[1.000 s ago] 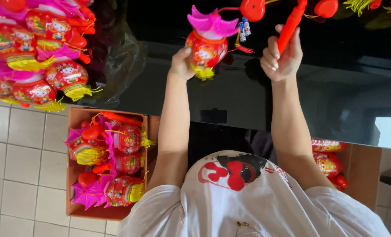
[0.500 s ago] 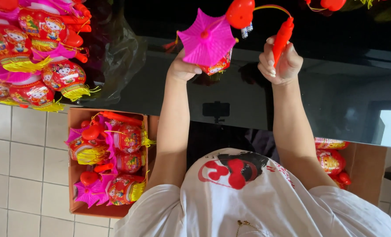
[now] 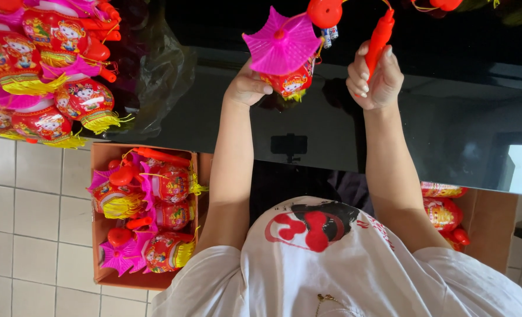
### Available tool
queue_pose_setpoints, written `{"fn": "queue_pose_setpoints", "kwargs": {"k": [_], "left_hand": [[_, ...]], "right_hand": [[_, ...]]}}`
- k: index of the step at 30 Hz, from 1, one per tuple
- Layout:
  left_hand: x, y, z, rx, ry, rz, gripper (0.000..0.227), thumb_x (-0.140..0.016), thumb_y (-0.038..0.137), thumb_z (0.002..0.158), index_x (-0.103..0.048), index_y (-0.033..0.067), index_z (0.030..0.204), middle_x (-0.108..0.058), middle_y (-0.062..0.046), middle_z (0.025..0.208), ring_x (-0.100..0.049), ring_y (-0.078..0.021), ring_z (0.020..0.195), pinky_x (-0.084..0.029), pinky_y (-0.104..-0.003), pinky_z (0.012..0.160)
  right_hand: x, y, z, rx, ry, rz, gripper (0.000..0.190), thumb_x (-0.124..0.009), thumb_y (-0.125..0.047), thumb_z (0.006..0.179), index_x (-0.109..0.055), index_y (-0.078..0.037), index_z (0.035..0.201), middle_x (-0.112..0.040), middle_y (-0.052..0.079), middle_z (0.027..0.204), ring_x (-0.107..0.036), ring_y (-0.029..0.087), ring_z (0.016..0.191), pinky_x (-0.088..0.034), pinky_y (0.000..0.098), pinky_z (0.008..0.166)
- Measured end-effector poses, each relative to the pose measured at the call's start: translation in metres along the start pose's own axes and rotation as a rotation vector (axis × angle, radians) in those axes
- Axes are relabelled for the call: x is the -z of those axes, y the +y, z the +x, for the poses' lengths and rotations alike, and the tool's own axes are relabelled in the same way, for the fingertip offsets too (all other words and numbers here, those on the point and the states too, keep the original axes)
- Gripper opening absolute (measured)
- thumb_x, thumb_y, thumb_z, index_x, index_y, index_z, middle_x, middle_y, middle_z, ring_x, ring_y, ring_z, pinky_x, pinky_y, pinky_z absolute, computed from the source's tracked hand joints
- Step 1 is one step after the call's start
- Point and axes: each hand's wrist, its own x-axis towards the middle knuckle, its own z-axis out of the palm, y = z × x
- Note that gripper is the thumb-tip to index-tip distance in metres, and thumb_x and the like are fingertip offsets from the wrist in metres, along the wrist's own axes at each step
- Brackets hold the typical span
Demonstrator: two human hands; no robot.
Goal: The person is assembling decorative Chinese lanterns by attaching a plastic handle containing a light and sound mechanism to the lantern body and testing the function.
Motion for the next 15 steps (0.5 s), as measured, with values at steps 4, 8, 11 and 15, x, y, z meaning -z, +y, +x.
{"fn": "queue_pose_setpoints", "kwargs": {"k": [4,8,11,15], "left_hand": [[-0.003,-0.001,0.001,0.026,-0.003,-0.005,0.055,-0.08,0.008,0.081,-0.057,0.015,0.131,-0.062,-0.004,0.125,-0.06,-0.0244,0.122,-0.051,-0.038,0.104],[-0.006,0.001,0.003,0.059,-0.009,-0.015,0.055,-0.081,0.01,0.081,-0.058,0.0135,0.131,-0.064,-0.004,0.125,-0.062,-0.0244,0.121,-0.054,-0.038,0.104],[-0.008,0.001,0.005,0.079,-0.008,-0.018,0.055,-0.082,0.011,0.082,-0.058,0.0125,0.132,-0.065,-0.004,0.125,-0.063,-0.0244,0.121,-0.055,-0.038,0.104],[-0.008,-0.016,0.007,0.093,0.095,0.033,0.058,-0.085,0.004,0.071,-0.065,0.0079,0.125,-0.072,-0.007,0.119,-0.069,-0.0247,0.111,-0.057,-0.036,0.095]], "right_hand": [[-0.001,0.001,-0.001,0.001,0.044,0.075,0.04,-0.052,-0.042,0.109,-0.06,-0.006,0.124,-0.05,0.001,0.079,-0.034,0.008,0.05,-0.028,0.0207,0.041],[-0.013,0.001,0.006,-0.005,0.118,-0.02,0.04,-0.054,-0.051,0.103,-0.063,-0.012,0.104,-0.041,-0.001,0.064,-0.03,0.009,0.043,-0.022,0.0225,0.037],[-0.001,0.011,0.006,0.044,0.113,-0.158,0.039,-0.075,-0.047,0.097,-0.061,-0.014,0.112,-0.042,-0.001,0.07,-0.031,0.007,0.048,-0.024,0.0201,0.04],[-0.009,0.024,0.014,0.05,0.183,-0.238,0.056,-0.084,-0.022,0.088,-0.056,-0.002,0.133,-0.05,0.001,0.076,-0.036,0.006,0.044,-0.024,0.02,0.035]]}}
